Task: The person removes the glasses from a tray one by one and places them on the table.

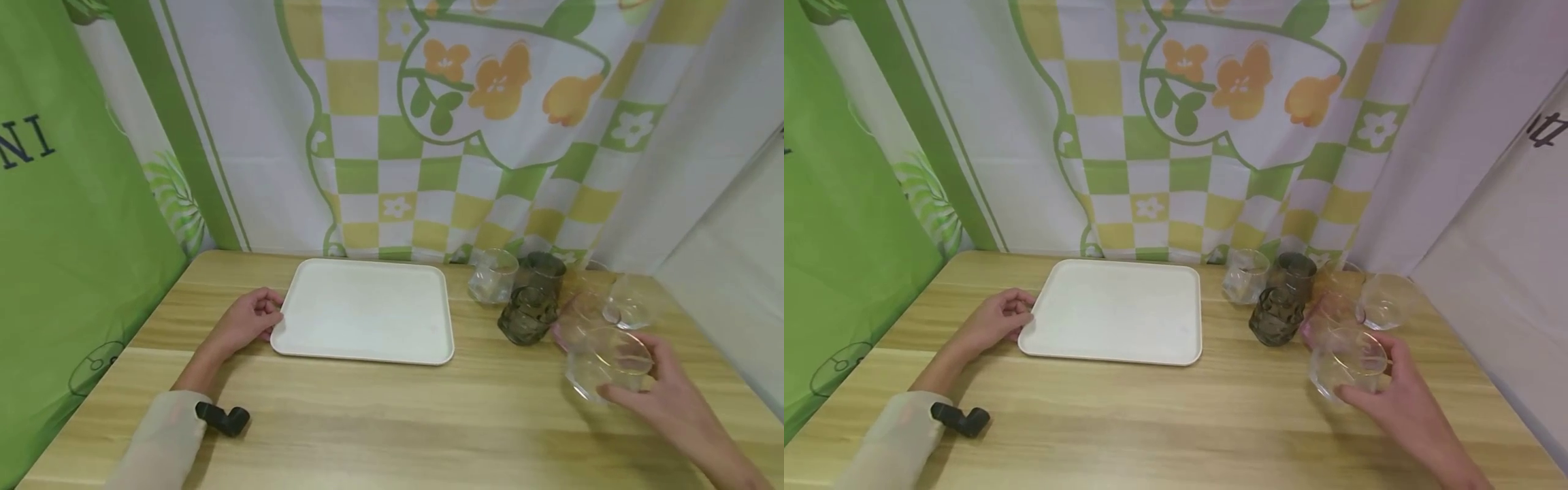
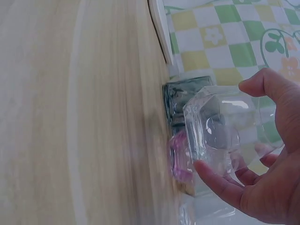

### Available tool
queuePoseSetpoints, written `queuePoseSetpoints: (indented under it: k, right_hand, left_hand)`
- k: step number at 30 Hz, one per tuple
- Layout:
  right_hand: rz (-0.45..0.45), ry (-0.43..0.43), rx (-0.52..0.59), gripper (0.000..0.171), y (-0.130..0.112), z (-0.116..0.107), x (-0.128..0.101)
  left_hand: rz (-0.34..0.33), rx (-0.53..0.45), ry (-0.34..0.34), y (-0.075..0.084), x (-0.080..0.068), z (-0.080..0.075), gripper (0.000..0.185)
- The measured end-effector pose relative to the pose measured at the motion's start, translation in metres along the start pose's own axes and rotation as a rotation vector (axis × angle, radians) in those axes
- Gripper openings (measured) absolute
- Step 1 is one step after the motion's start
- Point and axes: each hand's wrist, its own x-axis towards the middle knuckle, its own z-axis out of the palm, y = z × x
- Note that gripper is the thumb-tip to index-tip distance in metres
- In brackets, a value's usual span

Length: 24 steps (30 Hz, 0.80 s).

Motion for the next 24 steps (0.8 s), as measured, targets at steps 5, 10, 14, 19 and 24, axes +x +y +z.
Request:
queuePoseSetpoints:
  k: [5,10,14,19,24]
  right_hand:
    - [-0.005,0.042,0.010,0.081,0.011,-0.005,-0.002]
    - [0.027,0.048,-0.030,0.086,0.022,-0.016,-0.001]
    - [0.045,0.062,-0.049,0.089,0.031,-0.022,0.003]
    - [0.073,0.068,-0.022,0.085,0.044,-0.024,0.011]
    - [0.087,0.053,-0.006,0.086,0.055,-0.027,0.016]
  left_hand:
    - [-0.008,-0.009,-0.007,0.003,-0.001,-0.002,0.030]
    - [-0.015,-0.017,-0.007,0.004,-0.001,-0.002,0.032]
    - [-0.015,-0.020,-0.003,0.004,-0.001,-0.002,0.033]
    - [-0.012,-0.018,-0.002,0.004,-0.001,-0.002,0.031]
    - [-0.009,-0.008,-0.001,0.004,-0.001,-0.001,0.030]
